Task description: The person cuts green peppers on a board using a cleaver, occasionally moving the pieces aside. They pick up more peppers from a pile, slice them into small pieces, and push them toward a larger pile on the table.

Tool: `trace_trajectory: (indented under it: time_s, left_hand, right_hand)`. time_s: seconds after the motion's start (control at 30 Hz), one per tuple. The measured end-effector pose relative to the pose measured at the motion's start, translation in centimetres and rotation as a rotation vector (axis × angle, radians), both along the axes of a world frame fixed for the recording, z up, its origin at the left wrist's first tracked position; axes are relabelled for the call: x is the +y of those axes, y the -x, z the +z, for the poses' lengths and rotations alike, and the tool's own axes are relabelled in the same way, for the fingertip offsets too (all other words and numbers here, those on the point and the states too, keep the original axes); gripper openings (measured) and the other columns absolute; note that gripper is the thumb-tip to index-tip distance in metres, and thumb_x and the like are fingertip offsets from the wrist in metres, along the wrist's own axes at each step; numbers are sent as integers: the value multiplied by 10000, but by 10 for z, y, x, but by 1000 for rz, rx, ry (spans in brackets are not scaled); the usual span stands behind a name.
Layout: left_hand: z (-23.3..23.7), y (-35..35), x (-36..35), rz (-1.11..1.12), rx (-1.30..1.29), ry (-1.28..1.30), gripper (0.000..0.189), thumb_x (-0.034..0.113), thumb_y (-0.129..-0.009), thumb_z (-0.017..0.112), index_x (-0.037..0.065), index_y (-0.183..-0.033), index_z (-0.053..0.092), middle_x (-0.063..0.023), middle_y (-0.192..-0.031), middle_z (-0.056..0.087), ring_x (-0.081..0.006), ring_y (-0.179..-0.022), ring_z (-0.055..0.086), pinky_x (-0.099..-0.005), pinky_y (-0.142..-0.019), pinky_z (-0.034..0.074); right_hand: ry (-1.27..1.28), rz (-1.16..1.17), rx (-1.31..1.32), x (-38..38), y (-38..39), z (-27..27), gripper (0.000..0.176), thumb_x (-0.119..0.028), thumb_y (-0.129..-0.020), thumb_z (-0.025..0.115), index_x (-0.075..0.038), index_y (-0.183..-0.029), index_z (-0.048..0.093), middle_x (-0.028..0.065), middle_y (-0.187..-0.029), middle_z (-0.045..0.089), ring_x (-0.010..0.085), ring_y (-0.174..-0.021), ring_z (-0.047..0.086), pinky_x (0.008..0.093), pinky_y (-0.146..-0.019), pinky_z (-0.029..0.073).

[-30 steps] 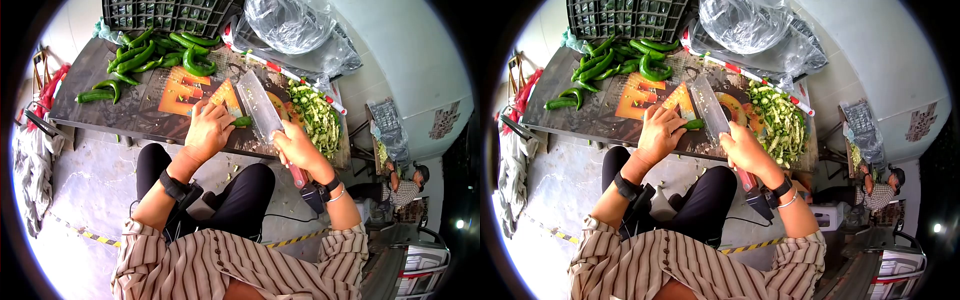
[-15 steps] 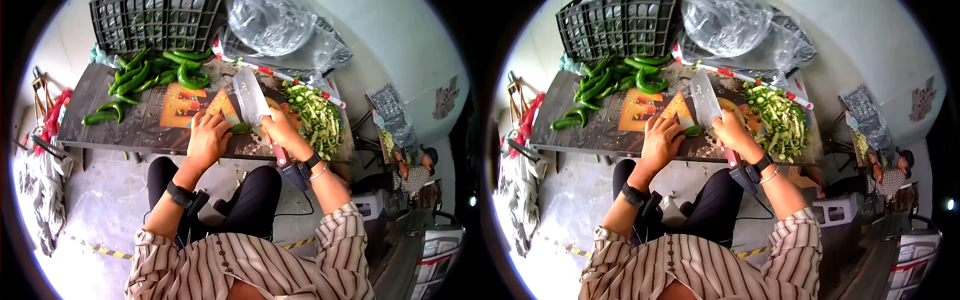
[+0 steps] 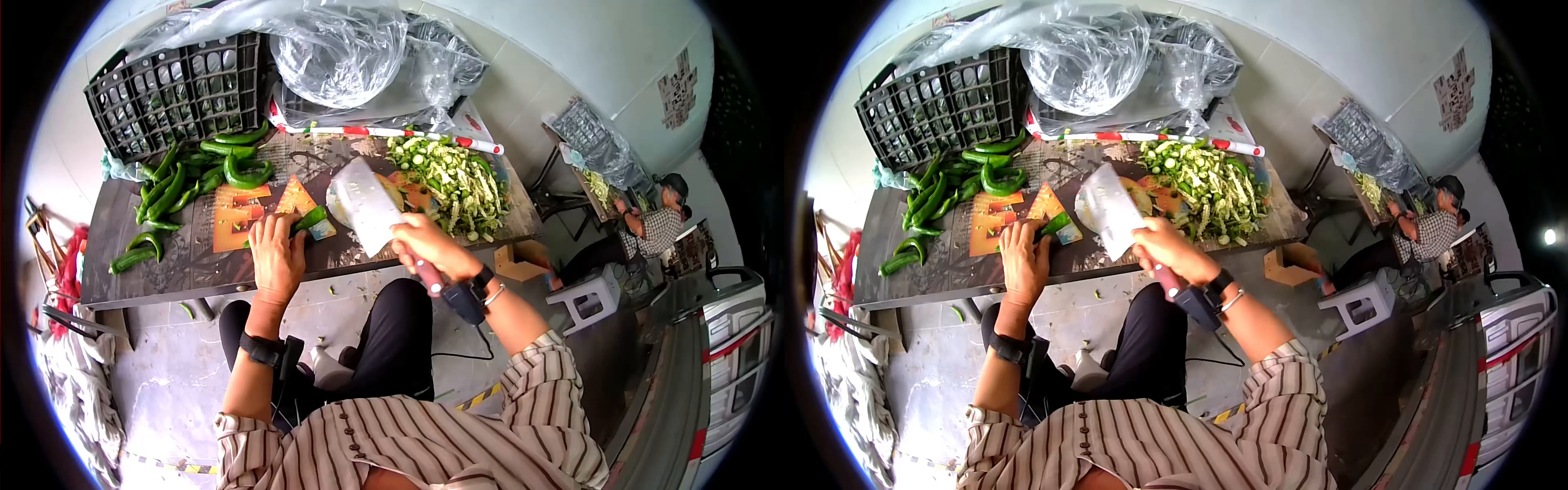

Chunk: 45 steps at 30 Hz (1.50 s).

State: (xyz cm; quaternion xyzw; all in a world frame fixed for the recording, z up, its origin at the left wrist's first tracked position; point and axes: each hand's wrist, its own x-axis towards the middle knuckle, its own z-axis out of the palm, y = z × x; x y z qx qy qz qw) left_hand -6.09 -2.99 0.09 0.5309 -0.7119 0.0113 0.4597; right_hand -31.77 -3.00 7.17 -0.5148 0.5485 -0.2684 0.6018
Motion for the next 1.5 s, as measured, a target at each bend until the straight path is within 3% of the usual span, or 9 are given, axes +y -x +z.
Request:
trace_trajectory:
  time_s: [0.17,0.3,0.47,0.7,0.93,1.07,1.23,1.33,1.5]
  left_hand:
    - [-4,0,-1,9,-7,44,256,97,-807,628,73,-1058,584,-110,-957,553,-313,-970,499,-426,-937,353]
    - [-2,1,0,8,56,91,253,93,-807,623,72,-1056,581,-119,-982,562,-329,-961,499,-436,-912,363]
    - [1,-3,1,20,161,44,228,102,-819,617,64,-1043,591,-112,-971,580,-315,-950,519,-418,-885,366]
    - [15,12,3,-131,-96,86,226,111,-762,670,125,-987,654,-18,-971,602,-227,-991,530,-446,-990,319]
    - [8,13,4,-186,-137,96,195,138,-750,672,165,-941,702,40,-914,581,-170,-935,524,-396,-925,357]
    - [2,12,2,-256,-80,107,233,122,-728,709,149,-959,705,33,-918,592,-181,-879,534,-350,-906,365]
    - [1,9,4,-259,-52,126,218,122,-713,734,147,-926,695,33,-894,601,-178,-897,539,-354,-907,366]
    - [0,6,4,-285,-100,145,169,121,-724,669,148,-891,674,30,-872,568,-173,-909,528,-349,-900,378]
    - [-5,8,4,-284,-78,104,233,107,-670,709,140,-899,679,37,-920,612,-179,-907,547,-334,-852,395]
  right_hand:
    - [240,-194,300,-6,45,1,173,-147,-925,448,15,-971,492,23,-628,498,116,-421,500,268,-381,428]
    - [169,-130,92,19,19,14,158,-126,-937,457,21,-985,493,23,-627,495,117,-411,503,275,-357,427]
    - [58,97,-118,24,-21,-12,134,-131,-929,494,2,-939,484,45,-666,526,120,-428,511,282,-355,430]
    - [137,-131,-36,15,26,-12,121,-149,-939,487,-28,-945,494,13,-661,517,93,-463,504,253,-394,435]
    - [372,-228,-93,30,26,11,90,-107,-928,496,-20,-903,487,40,-678,545,99,-456,505,238,-402,433]
    - [408,-151,11,27,16,8,52,-38,-910,487,-21,-862,495,19,-659,520,64,-447,462,228,-384,404]
    - [433,-41,122,23,-6,-3,116,-84,-907,592,-11,-841,530,-10,-597,512,51,-429,457,223,-365,370]
    - [469,-50,208,18,-13,-5,111,-89,-903,607,0,-848,571,-7,-616,549,50,-465,470,232,-408,383]
    - [628,19,272,8,-17,-19,160,-95,-910,603,-12,-804,516,-16,-597,503,52,-427,435,226,-382,353]
